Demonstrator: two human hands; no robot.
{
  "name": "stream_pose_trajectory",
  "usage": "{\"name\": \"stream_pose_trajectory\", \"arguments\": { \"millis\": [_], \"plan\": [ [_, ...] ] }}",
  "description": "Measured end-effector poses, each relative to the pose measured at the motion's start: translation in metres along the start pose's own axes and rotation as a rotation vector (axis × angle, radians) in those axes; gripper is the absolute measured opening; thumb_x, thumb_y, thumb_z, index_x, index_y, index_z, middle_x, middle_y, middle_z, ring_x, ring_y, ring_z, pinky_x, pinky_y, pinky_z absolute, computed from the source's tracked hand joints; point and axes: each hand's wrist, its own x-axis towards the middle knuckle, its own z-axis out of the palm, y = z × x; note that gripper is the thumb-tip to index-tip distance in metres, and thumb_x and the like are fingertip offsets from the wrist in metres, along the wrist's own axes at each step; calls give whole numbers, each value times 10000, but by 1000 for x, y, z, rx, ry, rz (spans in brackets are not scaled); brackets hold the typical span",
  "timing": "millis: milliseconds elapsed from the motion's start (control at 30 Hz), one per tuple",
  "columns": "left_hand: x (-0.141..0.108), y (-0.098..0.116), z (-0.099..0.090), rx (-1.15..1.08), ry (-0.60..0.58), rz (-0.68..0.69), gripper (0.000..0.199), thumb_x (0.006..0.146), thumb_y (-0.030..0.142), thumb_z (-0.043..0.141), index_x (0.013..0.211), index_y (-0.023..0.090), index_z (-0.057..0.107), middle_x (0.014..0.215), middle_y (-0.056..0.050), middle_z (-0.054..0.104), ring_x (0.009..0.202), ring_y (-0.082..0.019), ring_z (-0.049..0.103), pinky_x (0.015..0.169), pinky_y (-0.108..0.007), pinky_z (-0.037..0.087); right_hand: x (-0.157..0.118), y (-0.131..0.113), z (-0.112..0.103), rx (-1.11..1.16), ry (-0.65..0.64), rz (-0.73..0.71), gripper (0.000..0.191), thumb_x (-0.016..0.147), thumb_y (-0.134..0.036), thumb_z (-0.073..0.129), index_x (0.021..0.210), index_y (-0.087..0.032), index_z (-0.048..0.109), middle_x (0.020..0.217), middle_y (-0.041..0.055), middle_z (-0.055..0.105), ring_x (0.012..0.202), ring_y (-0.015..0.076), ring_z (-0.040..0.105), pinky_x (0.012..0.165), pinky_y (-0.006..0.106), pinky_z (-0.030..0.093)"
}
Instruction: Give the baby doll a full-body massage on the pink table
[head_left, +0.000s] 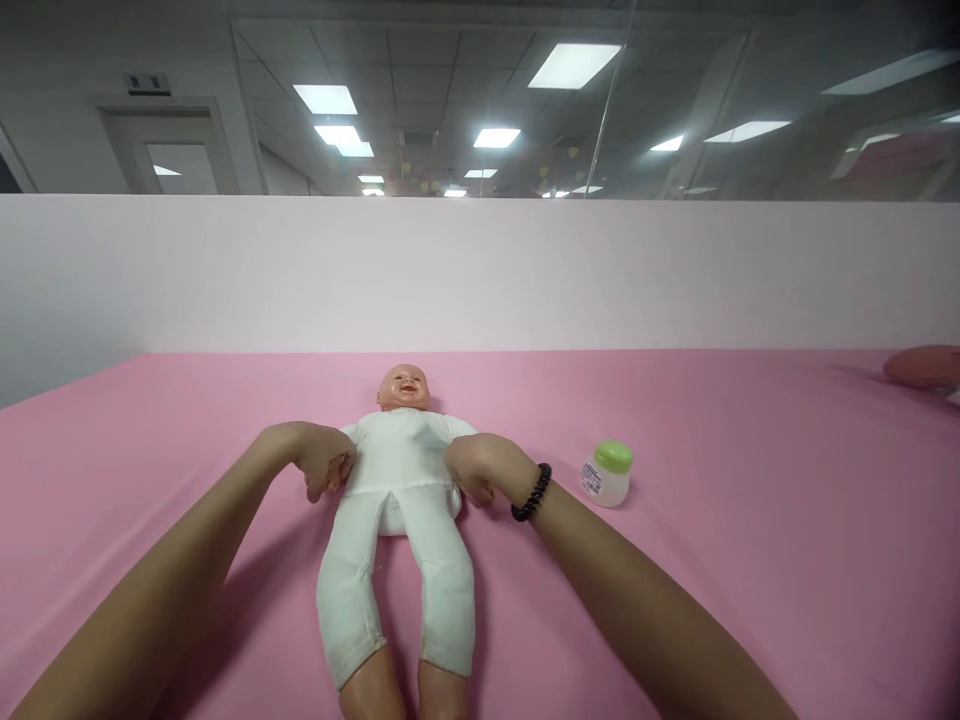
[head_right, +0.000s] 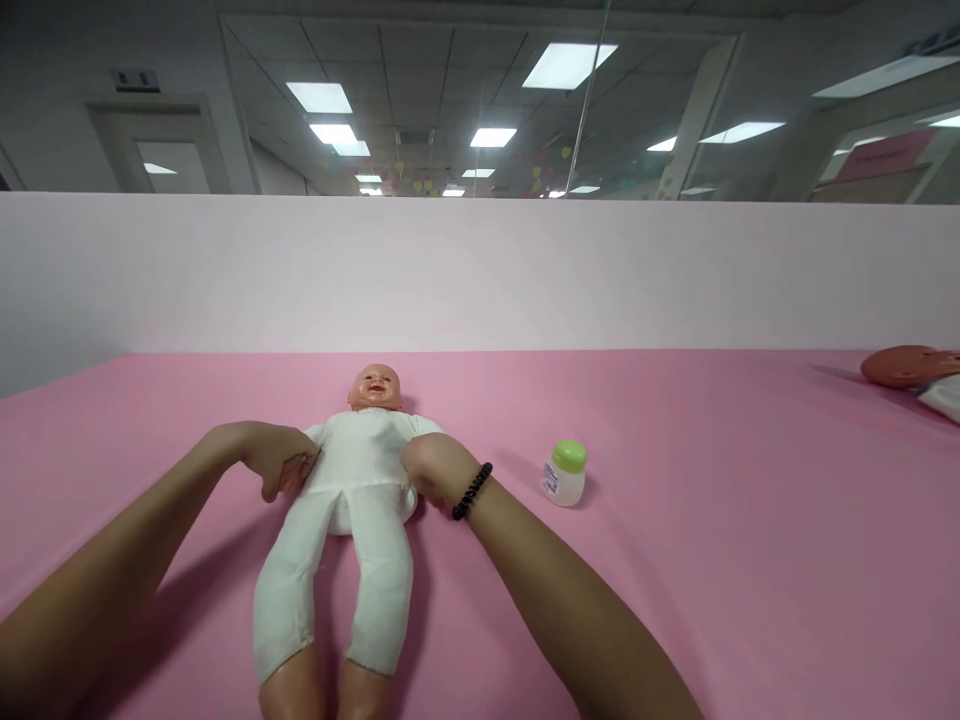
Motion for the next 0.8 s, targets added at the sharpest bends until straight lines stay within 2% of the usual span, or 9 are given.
{"name": "stream_pose_trajectory", "arguments": {
  "millis": [33,100,233,300,367,500,600,700,800],
  "plan": [
    [-5,-3,-4,-4,59,25,322,470,176,697,787,218,657,877,-27,772,819,-274,696,677,-336,542,-11,-1,-13,-87,-196,4,332,395,108,762,456,-183,614,472,-26,551,504,173,553,560,292,428],
    [-16,-8,-12,-24,223,47,360,557,250,657,914,226,703,966,-36,767,867,-255,688,704,-310,522,-30,0,-38,-116,-222,-92,279,501,88,674,584,-179,655,564,-40,597,497,125,497,551,270,377],
    [-20,-21,-26,-164,687,30,469,701,321,569,1134,218,715,1188,-67,734,1028,-251,675,802,-297,529,-45,17,-68,11,103,-157,366,564,74,609,798,-199,674,754,-31,658,573,110,513,549,245,347],
    [-9,-30,-28,-225,887,-21,470,734,290,529,1155,192,715,1215,-88,725,1050,-252,674,796,-291,535,-36,31,-70,89,279,-134,373,591,71,603,850,-188,672,874,9,695,688,134,593,585,236,388],
    [9,-42,-25,-241,1002,-100,449,751,250,501,1125,164,733,1195,-115,724,1030,-253,684,777,-291,541,-18,48,-64,158,416,-121,366,637,72,574,890,-174,673,966,44,712,778,148,633,626,230,425],
    [54,-73,-5,-200,998,-198,420,807,255,497,1132,151,742,1198,-132,728,1076,-253,696,883,-301,550,19,79,-47,305,578,-109,337,722,82,540,912,-156,684,1035,67,721,890,144,652,721,211,470],
    [74,-97,8,-137,967,-219,450,846,334,496,1193,149,714,1257,-149,716,1211,-283,654,983,-335,529,36,95,-38,450,647,-71,333,764,81,516,916,-155,694,1070,65,723,963,132,653,805,208,491],
    [67,-111,6,-83,951,-327,544,875,425,455,1261,116,682,1304,-220,683,1238,-343,639,995,-403,519,43,103,-32,578,689,-16,360,749,84,489,919,-157,695,1118,65,723,1015,130,654,860,219,511],
    [36,-109,-8,-107,702,-500,606,855,594,465,1090,104,733,1188,-276,717,1058,-412,706,903,-482,540,47,106,-26,717,685,37,373,708,80,482,926,-152,677,1199,87,703,1082,147,657,873,225,536]
  ]
}}
